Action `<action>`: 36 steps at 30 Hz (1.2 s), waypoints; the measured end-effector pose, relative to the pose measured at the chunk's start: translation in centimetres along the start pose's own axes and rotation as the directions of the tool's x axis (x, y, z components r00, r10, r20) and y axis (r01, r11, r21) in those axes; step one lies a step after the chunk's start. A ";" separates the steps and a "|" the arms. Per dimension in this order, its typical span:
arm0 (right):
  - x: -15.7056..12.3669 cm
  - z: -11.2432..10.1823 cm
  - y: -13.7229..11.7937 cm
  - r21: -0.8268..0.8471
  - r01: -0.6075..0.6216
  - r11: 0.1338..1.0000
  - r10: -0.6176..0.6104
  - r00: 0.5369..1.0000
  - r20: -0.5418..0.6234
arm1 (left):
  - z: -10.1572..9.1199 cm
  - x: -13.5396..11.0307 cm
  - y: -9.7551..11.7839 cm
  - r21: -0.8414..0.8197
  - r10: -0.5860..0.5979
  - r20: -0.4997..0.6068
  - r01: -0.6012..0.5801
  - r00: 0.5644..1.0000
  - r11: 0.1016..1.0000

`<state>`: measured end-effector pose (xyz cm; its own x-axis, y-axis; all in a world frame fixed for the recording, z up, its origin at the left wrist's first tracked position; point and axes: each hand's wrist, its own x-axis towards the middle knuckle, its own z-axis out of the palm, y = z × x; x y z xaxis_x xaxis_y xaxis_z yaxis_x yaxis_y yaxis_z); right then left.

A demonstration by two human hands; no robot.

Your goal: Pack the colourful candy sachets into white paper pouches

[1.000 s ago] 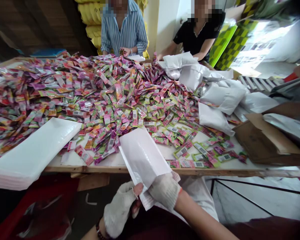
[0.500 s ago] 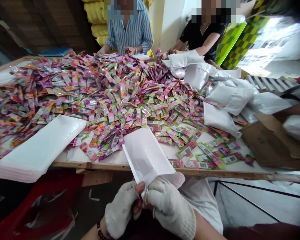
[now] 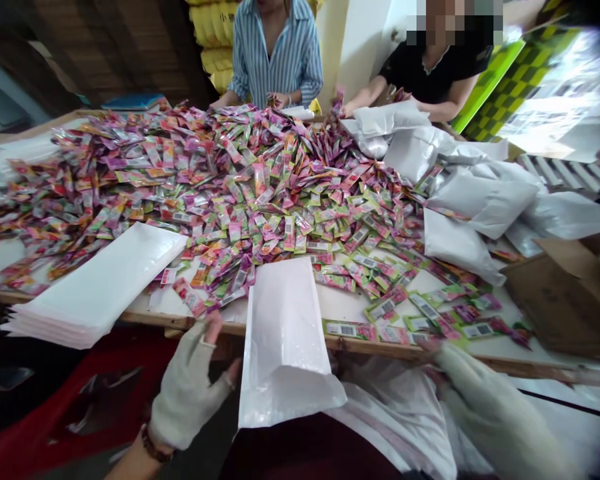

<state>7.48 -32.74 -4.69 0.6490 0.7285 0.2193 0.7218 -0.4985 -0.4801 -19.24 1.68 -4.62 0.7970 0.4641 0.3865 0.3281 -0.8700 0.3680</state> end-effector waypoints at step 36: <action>12.3 8.3 -8.2 0.220 -0.381 0.898 0.221 0.822 0.525 | 5.1 1.7 4.0 0.174 0.362 0.193 -0.395 0.912 0.902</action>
<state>7.59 -15.79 -5.10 0.5668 0.7356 -0.3711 0.3481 -0.6220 -0.7014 -14.00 -1.91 -6.80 0.9434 0.0762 0.3228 0.0694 -0.9971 0.0326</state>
